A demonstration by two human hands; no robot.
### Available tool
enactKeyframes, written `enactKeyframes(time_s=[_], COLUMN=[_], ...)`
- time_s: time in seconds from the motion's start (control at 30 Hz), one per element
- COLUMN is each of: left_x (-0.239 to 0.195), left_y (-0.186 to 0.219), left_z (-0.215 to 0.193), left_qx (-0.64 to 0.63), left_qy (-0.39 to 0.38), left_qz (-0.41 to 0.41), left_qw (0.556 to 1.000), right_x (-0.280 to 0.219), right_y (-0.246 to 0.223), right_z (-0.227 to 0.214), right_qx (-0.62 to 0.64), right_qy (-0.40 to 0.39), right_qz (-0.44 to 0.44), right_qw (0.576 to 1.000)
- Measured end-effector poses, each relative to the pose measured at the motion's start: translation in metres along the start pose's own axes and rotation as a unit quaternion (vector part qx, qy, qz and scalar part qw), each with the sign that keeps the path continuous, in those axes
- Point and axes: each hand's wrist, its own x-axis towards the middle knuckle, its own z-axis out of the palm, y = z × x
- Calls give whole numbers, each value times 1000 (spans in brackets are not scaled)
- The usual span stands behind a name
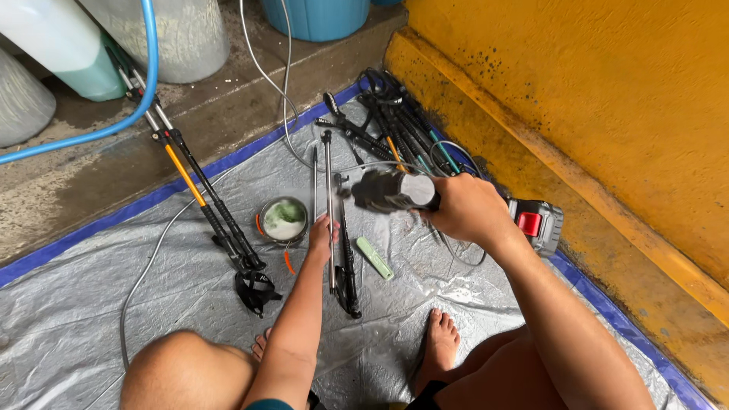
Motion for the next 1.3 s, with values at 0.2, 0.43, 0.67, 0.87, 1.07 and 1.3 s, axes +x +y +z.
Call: enactKeyframes(time_s=[0.2, 0.43, 0.67, 0.87, 1.07, 1.3], left_x=[6, 30, 31, 43, 22, 46], left_y=[22, 21, 60, 56, 75, 33], left_z=[7, 23, 50, 55, 45, 23], left_qx=[-16, -27, -45, -20, -20, -90], left_qy=[-93, -93, -172, -139, -167, -143], left_qz=[-24, -60, -47, -47, -54, -93], left_qw=[995, 993, 983, 989, 984, 981], right_x=[-8, 0, -13, -12, -7, -13], right_y=[-2, 12, 1, 6, 10, 6], right_z=[-17, 3, -14, -12, -5, -11], right_qx=[-25, -35, -51, -35, -41, -29], right_qy=[-24, 4, -12, -8, -21, -16], right_qz=[13, 42, 23, 11, 5, 10], right_qw=[999, 999, 998, 999, 999, 999])
